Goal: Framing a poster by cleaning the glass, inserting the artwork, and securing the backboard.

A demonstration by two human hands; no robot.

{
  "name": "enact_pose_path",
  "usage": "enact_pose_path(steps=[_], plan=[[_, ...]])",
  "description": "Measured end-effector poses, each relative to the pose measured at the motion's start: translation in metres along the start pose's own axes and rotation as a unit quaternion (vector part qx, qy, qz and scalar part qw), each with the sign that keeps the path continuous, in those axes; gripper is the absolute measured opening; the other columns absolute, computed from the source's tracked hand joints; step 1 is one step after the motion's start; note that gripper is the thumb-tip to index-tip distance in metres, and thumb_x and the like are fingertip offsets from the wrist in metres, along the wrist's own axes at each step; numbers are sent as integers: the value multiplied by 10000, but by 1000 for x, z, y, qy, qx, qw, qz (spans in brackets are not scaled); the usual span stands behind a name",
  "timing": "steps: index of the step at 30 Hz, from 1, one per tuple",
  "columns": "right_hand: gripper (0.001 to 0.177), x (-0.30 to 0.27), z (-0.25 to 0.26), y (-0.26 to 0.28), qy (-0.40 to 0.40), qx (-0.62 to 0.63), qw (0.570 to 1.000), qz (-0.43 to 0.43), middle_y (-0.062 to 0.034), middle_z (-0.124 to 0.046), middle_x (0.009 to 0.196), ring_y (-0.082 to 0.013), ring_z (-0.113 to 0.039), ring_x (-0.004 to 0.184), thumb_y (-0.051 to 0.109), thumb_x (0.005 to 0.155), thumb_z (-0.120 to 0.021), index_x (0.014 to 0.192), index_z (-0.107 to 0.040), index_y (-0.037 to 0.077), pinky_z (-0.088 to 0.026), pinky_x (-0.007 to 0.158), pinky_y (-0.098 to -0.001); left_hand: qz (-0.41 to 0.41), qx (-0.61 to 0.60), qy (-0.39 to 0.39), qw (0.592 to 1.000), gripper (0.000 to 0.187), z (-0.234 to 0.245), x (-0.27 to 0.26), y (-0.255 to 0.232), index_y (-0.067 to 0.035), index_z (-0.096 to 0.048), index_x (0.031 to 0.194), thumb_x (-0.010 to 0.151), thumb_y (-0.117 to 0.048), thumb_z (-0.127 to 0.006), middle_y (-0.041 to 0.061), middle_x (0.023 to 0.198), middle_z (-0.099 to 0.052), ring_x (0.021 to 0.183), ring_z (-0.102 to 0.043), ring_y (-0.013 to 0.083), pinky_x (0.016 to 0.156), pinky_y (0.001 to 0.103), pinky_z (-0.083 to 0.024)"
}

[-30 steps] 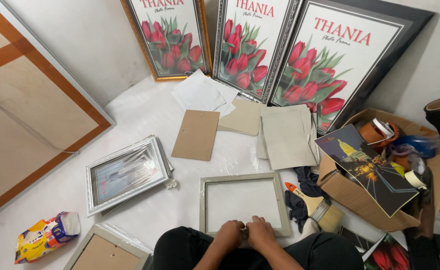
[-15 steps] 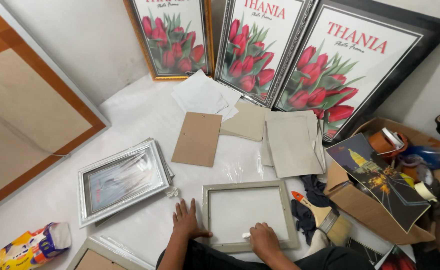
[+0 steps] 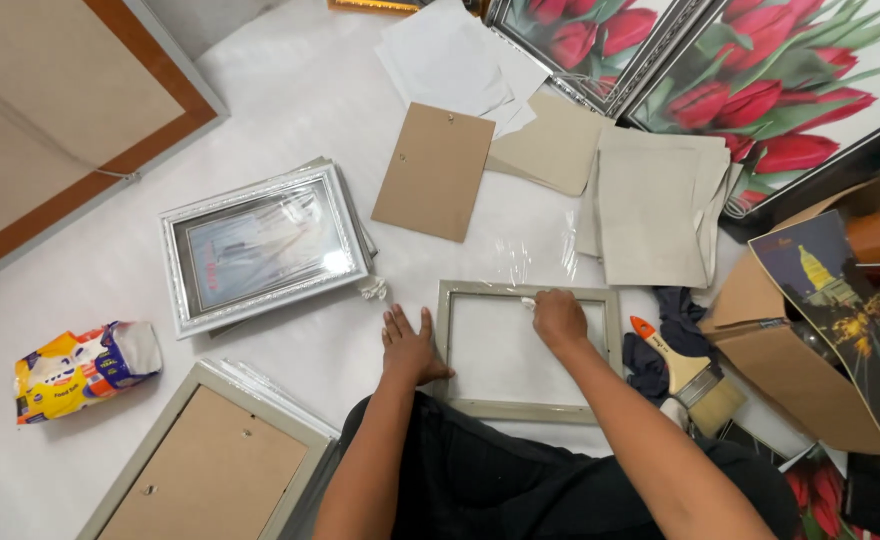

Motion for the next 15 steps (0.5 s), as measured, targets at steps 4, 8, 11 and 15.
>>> enact_pose_path(steps=[4,8,11,15], plan=[[169,-17,2,4,-44,-12,997,67,-114,-654,780,-311,-699,833,92,928,-577,895,-743,74,-606,718,-396,-2,-16,10,1000,1355,8,-9,-1,-160,-27,1673,694,-647,-828,349,1670,98,1552,56,521,1263,573,-71],[178,-65,-1,15,-52,-17,992,117,-71,-611,763,-283,-665,845,112,935,-554,822,-691,121,-559,756,-373,-5,-20,4,1000,1357,4,-6,2,-154,-28,1673,695,-655,-825,355,1665,105,1548,62,530,1260,584,-65],[173,-109,2,28,-17,14,994,105,-67,-604,775,-275,-654,868,137,938,-547,846,-693,130,-549,795,-370,-1,-40,-2,999,1313,8,-8,-1,-148,-44,1673,725,-668,-790,346,1671,87,1553,56,519,1264,574,-50],[165,-154,12,39,58,66,990,110,-45,-610,778,-244,-654,851,118,934,-555,880,-712,120,-551,779,-325,15,-75,-13,997,1416,55,-44,-13,-124,48,1672,700,-762,-759,299,1694,115,1574,99,462,1271,547,21]])
Point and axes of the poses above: each hand's wrist, its own x-axis towards the middle knuckle, its own z-axis out of the back of the hand, y = z × x, the point moved 1 cm from there along x, towards the middle knuckle
